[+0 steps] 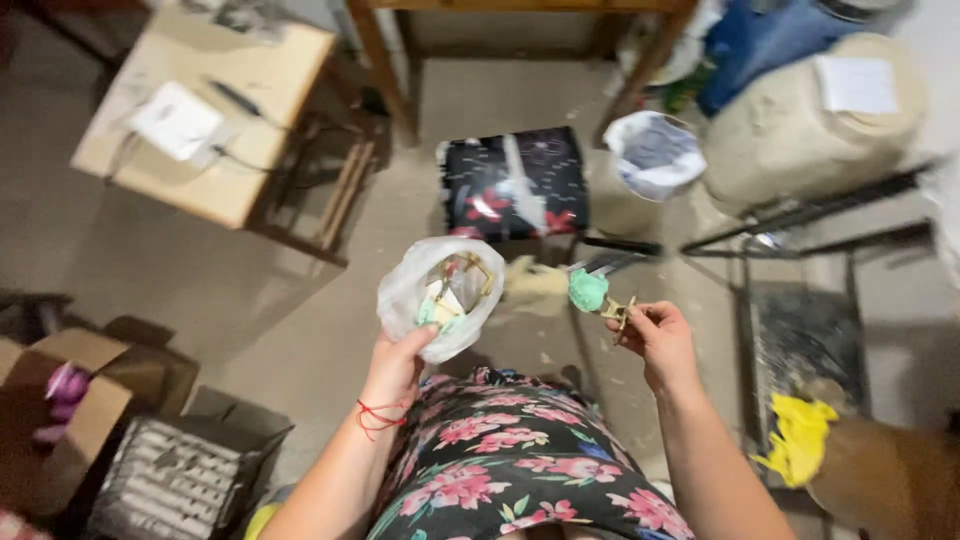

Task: Refining a dental plaster model using a carving tool at a laboratory bench.

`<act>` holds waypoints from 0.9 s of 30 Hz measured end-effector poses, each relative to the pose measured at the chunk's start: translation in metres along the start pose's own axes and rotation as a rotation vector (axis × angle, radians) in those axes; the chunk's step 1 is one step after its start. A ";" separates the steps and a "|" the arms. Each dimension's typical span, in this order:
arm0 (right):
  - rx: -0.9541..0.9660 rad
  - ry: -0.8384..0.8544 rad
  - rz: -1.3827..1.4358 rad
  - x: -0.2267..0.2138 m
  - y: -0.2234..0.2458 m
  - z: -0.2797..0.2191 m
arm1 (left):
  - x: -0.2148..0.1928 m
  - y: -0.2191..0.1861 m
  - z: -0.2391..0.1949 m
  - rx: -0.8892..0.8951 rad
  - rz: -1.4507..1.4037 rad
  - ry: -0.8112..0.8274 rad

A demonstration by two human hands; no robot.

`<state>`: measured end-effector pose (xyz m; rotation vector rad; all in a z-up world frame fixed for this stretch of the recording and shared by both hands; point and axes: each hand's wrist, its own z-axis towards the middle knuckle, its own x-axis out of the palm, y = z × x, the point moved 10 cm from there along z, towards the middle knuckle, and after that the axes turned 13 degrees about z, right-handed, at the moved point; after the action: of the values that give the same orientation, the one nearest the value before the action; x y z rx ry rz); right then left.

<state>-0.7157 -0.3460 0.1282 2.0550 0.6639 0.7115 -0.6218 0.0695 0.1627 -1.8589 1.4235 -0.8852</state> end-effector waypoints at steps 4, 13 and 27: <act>0.030 0.052 -0.039 0.096 -0.026 0.035 | -0.054 -0.035 0.049 0.042 -0.025 -0.083; -0.106 0.143 0.059 0.318 -0.035 0.228 | -0.052 -0.121 0.288 0.225 0.109 -0.062; -0.288 -0.212 0.091 0.563 0.042 0.521 | 0.165 -0.304 0.713 0.518 0.309 -0.045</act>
<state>0.0445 -0.2686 0.0477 1.8684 0.3276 0.5920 0.1561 0.0325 0.0181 -1.2308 1.2589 -0.9381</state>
